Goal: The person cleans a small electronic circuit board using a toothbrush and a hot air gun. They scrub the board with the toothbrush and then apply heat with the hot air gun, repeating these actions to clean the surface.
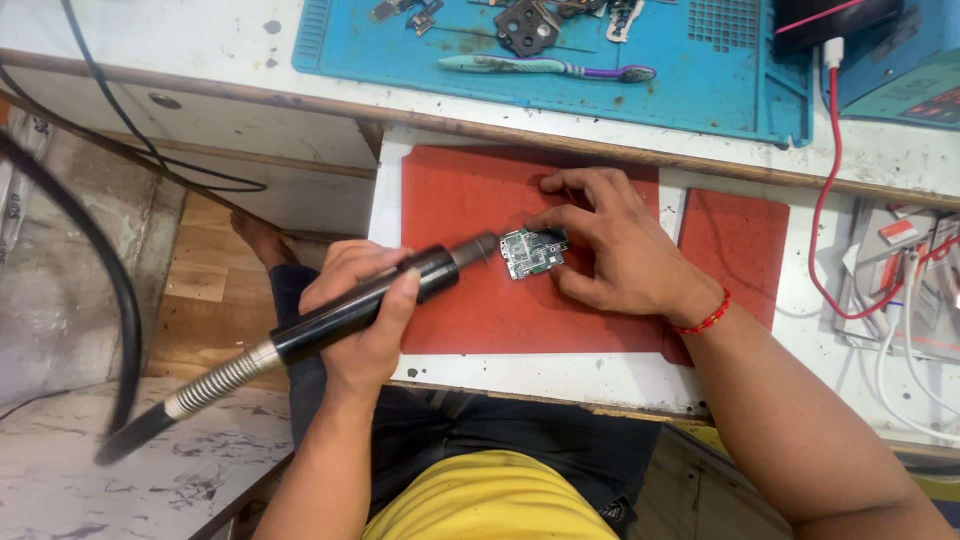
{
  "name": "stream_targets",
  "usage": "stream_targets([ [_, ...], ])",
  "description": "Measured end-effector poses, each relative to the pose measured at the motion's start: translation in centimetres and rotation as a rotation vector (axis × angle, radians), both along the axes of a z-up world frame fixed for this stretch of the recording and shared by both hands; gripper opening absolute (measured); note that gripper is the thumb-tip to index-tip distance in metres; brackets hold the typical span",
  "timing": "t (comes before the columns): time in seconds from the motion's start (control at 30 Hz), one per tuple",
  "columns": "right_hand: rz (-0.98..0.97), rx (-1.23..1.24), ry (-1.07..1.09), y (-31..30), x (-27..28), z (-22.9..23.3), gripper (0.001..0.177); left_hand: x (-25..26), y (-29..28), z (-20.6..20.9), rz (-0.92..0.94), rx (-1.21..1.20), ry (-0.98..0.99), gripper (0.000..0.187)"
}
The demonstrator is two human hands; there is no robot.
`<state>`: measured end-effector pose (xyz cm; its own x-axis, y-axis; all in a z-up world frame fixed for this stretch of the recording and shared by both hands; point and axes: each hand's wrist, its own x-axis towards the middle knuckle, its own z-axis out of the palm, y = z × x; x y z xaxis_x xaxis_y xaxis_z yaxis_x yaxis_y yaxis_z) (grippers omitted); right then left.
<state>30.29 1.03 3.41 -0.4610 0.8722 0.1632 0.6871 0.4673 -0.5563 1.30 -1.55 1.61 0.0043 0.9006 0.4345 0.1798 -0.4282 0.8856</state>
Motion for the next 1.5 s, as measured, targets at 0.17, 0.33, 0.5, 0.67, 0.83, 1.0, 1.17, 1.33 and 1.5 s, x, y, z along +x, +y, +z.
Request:
stream_targets([
  [0.17, -0.010, -0.004, -0.005, 0.04, -0.01, 0.03, 0.052, 0.16, -0.12, 0.05, -0.007, 0.049, 0.063, 0.025],
  [0.33, -0.014, -0.007, 0.005, -0.07, -0.08, 0.00, 0.052, 0.14, 0.20, -0.07, -0.096, 0.083, 0.057, 0.025],
  [0.5, -0.025, -0.006, -0.008, -0.04, -0.11, 0.06, 0.051, -0.08, 0.47, 0.28, -0.193, 0.068, -0.038, 0.025],
  [0.67, -0.035, -0.022, -0.030, -0.06, -0.17, -0.02, 0.050, 0.07, 0.02, 0.19, -0.022, 0.035, 0.059, 0.019],
  [0.83, -0.024, -0.008, -0.020, 0.08, -0.14, 0.21, 0.050, 0.10, 0.08, -0.07, -0.090, 0.068, 0.029, 0.021],
  [1.0, -0.030, -0.024, -0.018, -0.09, -0.23, 0.18, 0.050, 0.06, 0.02, 0.06, -0.139, 0.107, 0.023, 0.024],
  [1.17, -0.017, -0.002, -0.003, 0.12, 0.03, -0.02, 0.050, 0.04, 0.37, 0.19, -0.139, 0.083, 0.047, 0.027],
  [1.33, -0.006, 0.004, 0.010, -0.18, -0.01, -0.32, 0.050, 0.11, -0.39, -0.41, -0.012, 0.032, 0.054, 0.027],
  [1.5, -0.009, 0.002, 0.011, 0.27, -0.03, 0.21, 0.048, 0.25, 0.15, 0.18, -0.005, 0.094, 0.118, 0.025],
])
